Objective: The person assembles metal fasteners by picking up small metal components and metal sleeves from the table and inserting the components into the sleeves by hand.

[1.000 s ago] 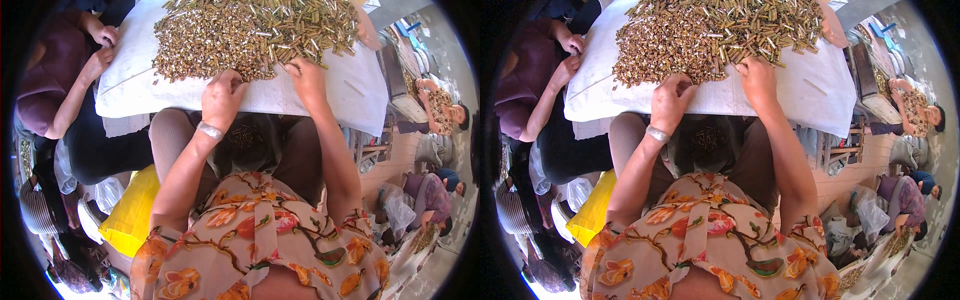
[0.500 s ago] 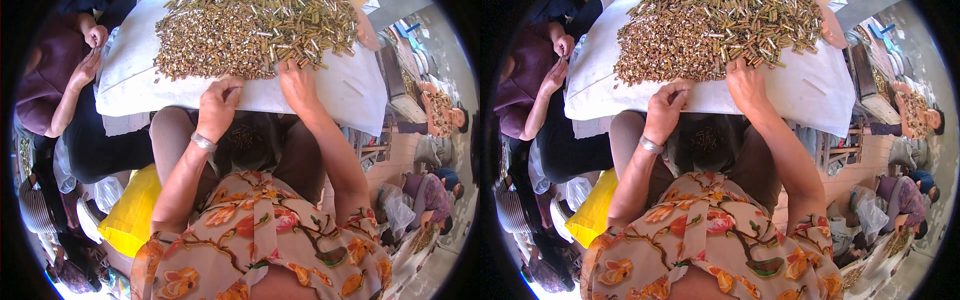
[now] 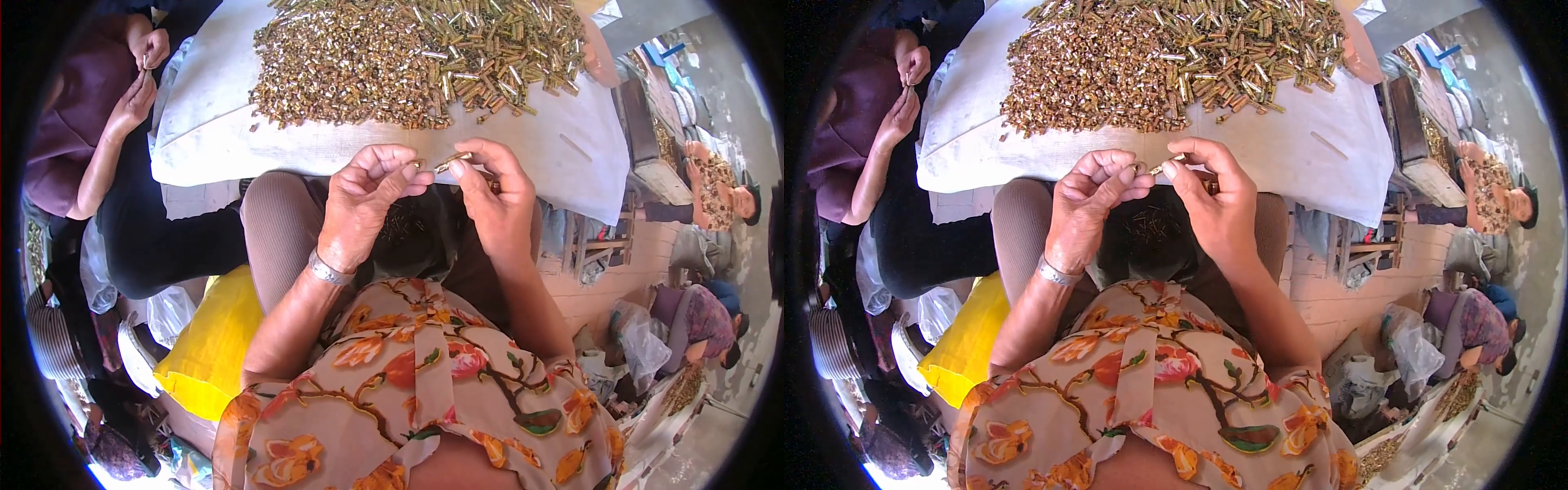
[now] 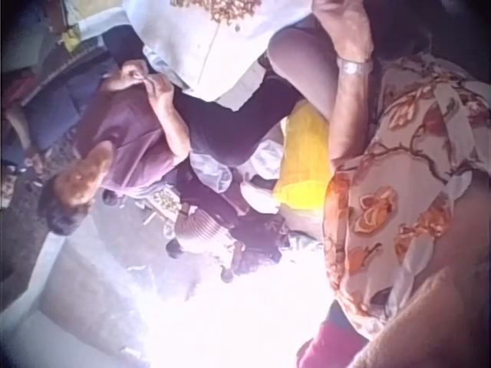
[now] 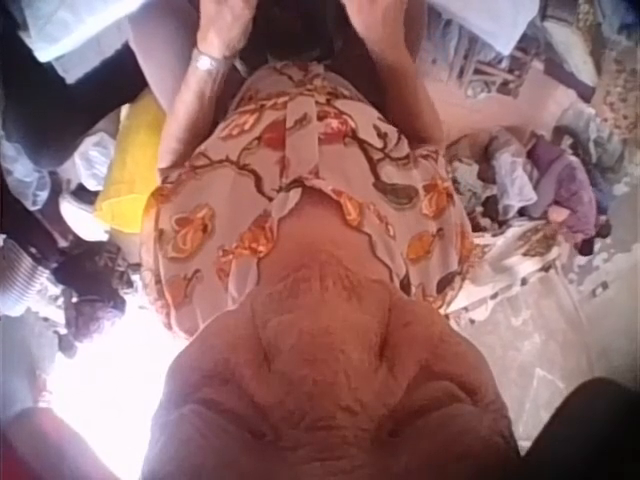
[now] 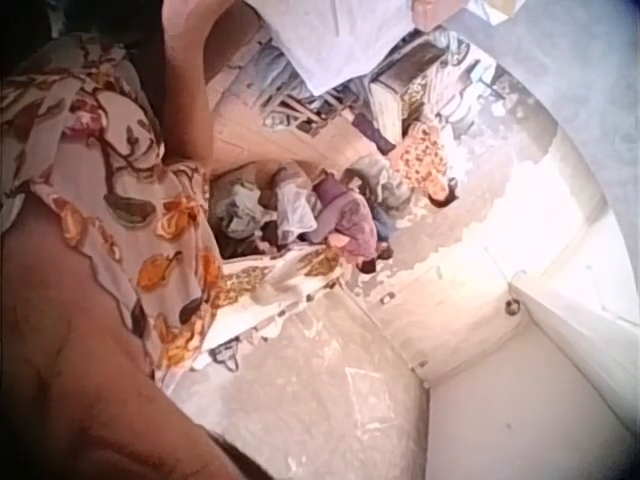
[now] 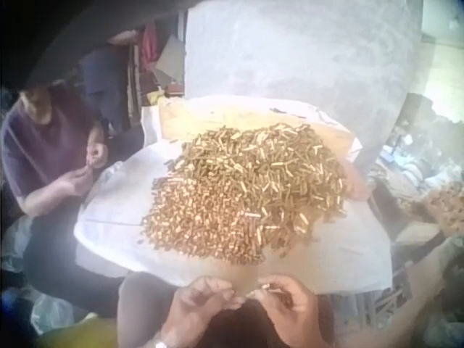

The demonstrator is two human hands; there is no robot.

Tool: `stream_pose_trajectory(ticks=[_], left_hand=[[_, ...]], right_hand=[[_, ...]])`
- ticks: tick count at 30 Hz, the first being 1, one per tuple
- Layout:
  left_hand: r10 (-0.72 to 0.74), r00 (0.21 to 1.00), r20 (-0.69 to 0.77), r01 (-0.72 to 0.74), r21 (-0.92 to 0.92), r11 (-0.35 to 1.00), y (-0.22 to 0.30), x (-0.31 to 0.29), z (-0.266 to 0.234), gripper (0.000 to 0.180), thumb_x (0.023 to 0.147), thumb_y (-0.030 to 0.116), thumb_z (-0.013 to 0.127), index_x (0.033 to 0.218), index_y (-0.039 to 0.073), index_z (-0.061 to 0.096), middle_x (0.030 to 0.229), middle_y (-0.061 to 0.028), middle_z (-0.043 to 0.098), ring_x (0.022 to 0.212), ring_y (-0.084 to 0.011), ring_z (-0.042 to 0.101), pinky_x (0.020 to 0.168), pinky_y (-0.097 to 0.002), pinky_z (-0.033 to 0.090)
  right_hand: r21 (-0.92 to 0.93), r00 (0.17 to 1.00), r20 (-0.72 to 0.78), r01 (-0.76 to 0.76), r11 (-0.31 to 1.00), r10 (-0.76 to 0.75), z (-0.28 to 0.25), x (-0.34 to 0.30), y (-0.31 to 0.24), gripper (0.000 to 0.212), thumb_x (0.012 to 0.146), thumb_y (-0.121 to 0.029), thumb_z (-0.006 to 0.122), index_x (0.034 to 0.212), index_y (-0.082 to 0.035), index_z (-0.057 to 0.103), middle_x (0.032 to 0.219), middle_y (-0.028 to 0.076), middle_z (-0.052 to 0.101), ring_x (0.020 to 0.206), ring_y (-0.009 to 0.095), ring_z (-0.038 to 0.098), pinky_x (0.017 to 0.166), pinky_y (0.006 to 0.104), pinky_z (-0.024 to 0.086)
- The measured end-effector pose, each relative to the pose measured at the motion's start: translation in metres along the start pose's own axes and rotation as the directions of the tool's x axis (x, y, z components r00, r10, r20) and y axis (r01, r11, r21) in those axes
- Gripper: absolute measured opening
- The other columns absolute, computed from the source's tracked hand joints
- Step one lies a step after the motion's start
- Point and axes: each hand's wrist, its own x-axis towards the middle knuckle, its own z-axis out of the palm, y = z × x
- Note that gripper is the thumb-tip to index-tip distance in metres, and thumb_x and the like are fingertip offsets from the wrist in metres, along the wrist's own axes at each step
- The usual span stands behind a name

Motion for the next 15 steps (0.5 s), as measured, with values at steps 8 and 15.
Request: stream_pose_trajectory(ticks=[8, 15], left_hand=[[0.087, 0.996, 0.015, -0.086, -0.027, 0.996, -0.006, -0.003, 0.008, 0.015, 0.092, 0.001, 0.058, 0.106, -0.003, 0.057, 0.099, -0.0102, 0.066, 0.092, -0.0183, 0.067, 0.083, -0.0290, 0.055], [0.216, 0.976, 0.032, -0.218, 0.122, 0.968, -0.012, -0.005, 0.008, 0.013, 0.092, -0.001, 0.057, 0.104, -0.003, 0.058, 0.098, -0.0110, 0.067, 0.091, -0.0168, 0.066, 0.085, -0.0278, 0.054]], right_hand=[[-0.080, 0.985, -0.020, 0.169, 0.982, -0.171, 0.004, -0.006, 0.007, 0.018, 0.089, -0.004, 0.064, 0.106, -0.001, 0.060, 0.089, 0.002, 0.064, 0.075, 0.003, 0.054, 0.066, 0.0182, 0.045], [-0.051, 0.991, -0.021, 0.131, 0.990, -0.133, 0.003, -0.009, 0.007, 0.016, 0.089, -0.005, 0.063, 0.104, 0.000, 0.059, 0.087, 0.002, 0.064, 0.076, 0.004, 0.054, 0.068, 0.0186, 0.045]])
